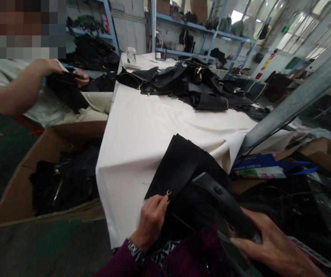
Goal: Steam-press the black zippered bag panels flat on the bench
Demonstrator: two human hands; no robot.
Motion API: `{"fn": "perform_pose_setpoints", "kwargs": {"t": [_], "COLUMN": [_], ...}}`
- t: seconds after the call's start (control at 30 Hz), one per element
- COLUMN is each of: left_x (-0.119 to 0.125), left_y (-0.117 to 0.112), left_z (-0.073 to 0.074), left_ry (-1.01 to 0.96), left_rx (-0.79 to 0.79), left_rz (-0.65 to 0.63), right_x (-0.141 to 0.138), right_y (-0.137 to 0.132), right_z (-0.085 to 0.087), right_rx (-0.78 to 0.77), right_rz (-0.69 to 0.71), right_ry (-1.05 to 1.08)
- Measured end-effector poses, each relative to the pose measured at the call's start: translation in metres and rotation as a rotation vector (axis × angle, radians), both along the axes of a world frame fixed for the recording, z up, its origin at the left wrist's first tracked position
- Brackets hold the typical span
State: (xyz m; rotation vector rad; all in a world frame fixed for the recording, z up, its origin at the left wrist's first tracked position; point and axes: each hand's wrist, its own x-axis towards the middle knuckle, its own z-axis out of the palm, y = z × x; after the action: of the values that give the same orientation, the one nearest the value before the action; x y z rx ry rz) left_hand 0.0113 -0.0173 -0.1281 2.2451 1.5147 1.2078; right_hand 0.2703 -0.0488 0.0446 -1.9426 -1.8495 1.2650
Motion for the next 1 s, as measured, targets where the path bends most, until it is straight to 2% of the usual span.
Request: {"fn": "perform_pose_setpoints", "kwargs": {"t": [0.1, 0.2, 0.3, 0.47, 0.6, 0.77, 0.87, 1.0], "left_x": [-0.005, -0.019, -0.035, -0.044, -0.040, -0.034, -0.031, -0.030], "left_y": [0.007, 0.020, 0.031, 0.033, 0.029, 0.022, 0.019, 0.018], "left_z": [0.037, 0.074, 0.091, 0.089, 0.088, 0.090, 0.090, 0.091], "left_ry": [-0.355, -0.607, -0.806, -1.187, -1.199, -1.208, -1.263, -1.364], "left_rx": [-0.191, -0.293, -0.393, -0.533, -0.564, -0.607, -0.637, -0.659], "left_rz": [0.013, 0.135, 0.187, 0.097, 0.062, -0.009, -0.031, -0.013], "right_x": [-0.004, -0.009, -0.015, -0.026, -0.042, -0.065, -0.076, -0.079], "right_y": [0.004, 0.007, 0.008, 0.006, 0.009, 0.022, 0.032, 0.039], "right_z": [0.009, 0.020, 0.025, 0.020, 0.019, 0.025, 0.034, 0.055], "right_rx": [-0.019, -0.022, -0.043, -0.076, -0.133, -0.030, -0.002, 0.040], "right_rz": [0.054, 0.120, 0.168, 0.077, 0.102, 0.141, 0.194, 0.221], "right_ry": [0.035, 0.089, 0.094, 0.030, 0.038, 0.062, 0.139, 0.215]}}
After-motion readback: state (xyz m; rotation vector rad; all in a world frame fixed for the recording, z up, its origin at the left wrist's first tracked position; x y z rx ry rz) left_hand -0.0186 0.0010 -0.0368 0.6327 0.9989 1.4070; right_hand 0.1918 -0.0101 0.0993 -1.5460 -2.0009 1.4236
